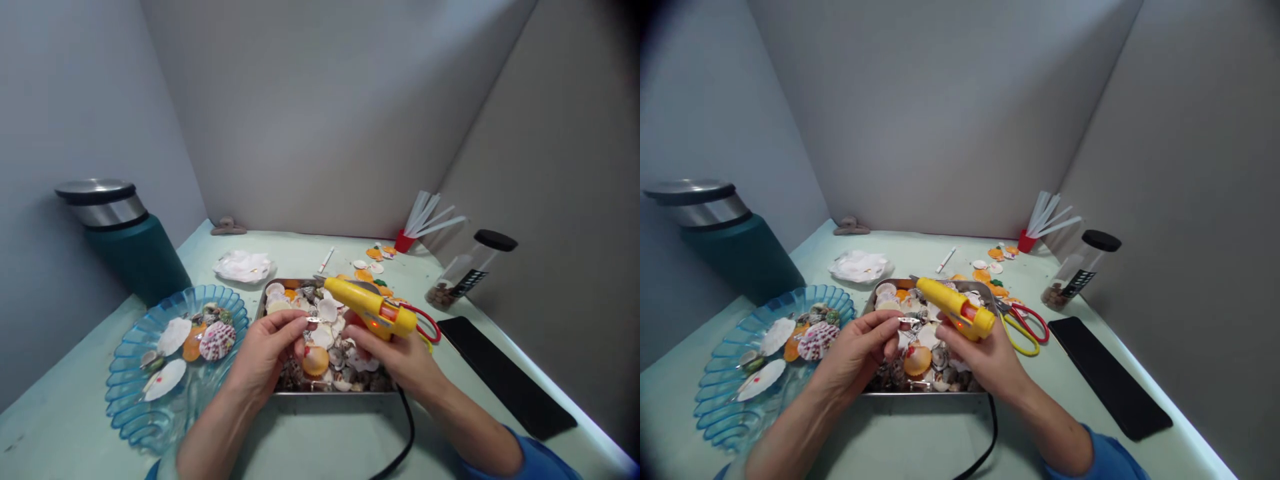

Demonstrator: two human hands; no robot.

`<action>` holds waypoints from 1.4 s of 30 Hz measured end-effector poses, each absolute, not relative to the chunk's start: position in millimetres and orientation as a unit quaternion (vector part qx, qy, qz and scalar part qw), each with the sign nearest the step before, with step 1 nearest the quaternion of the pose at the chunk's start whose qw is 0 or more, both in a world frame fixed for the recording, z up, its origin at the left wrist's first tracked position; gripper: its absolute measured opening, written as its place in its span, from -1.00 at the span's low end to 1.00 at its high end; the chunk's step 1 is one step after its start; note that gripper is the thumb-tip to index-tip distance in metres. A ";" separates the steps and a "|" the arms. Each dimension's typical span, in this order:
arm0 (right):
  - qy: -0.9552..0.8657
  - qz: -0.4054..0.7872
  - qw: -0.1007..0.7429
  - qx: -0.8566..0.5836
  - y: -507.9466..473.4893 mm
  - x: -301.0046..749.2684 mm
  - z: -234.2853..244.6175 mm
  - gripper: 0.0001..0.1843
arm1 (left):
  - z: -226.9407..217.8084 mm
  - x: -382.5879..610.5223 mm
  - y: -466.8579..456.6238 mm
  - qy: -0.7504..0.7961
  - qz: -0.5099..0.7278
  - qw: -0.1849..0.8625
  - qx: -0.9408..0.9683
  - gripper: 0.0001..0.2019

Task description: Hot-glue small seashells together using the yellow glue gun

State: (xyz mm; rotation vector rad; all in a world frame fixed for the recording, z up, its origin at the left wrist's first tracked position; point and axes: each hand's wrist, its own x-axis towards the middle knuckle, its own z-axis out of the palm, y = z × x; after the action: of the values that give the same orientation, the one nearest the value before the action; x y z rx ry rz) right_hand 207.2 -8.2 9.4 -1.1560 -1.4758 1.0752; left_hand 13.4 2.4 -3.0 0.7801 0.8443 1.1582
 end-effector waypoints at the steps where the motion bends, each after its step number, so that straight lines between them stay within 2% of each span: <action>1: -0.582 0.474 0.471 -0.463 -8.0 201.2 13.4 -0.77 | -2.8 13.4 2.0 0.374 0.512 0.687 0.355 -0.84; 7: -0.506 0.602 0.460 -0.412 -6.5 178.9 22.1 -0.77 | -2.9 13.1 0.4 0.365 0.491 0.688 0.390 -0.83; 23: -0.451 0.700 0.430 -0.349 -10.6 175.3 8.1 -0.76 | -2.6 15.6 -2.7 0.376 0.475 0.672 0.425 -0.81; 29: -0.452 0.692 0.460 -0.326 -11.6 173.4 8.6 -0.77 | -4.6 16.9 -3.5 0.377 0.480 0.662 0.435 -0.81; 32: -0.409 0.686 0.512 -0.315 -9.6 171.0 8.5 -0.71 | -0.8 20.1 -6.8 0.389 0.480 0.636 0.462 -0.81; 34: -0.375 0.681 0.544 -0.316 -8.2 168.5 7.8 -0.74 | 2.2 22.9 -10.0 0.408 0.463 0.601 0.508 -0.79; 38: -0.348 0.659 0.576 -0.334 -9.2 161.6 4.5 -0.76 | 4.1 26.5 -14.7 0.446 0.458 0.476 0.604 -0.83; 42: -0.349 0.635 0.589 -0.359 -12.5 155.6 0.7 -0.67 | 2.1 25.6 -15.0 0.445 0.478 0.440 0.617 -0.88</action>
State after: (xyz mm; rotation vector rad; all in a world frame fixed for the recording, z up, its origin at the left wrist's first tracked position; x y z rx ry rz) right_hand 155.6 -12.5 0.7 -0.8363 -0.8134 1.4780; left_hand 25.6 -15.0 2.1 1.5321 1.1059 1.1870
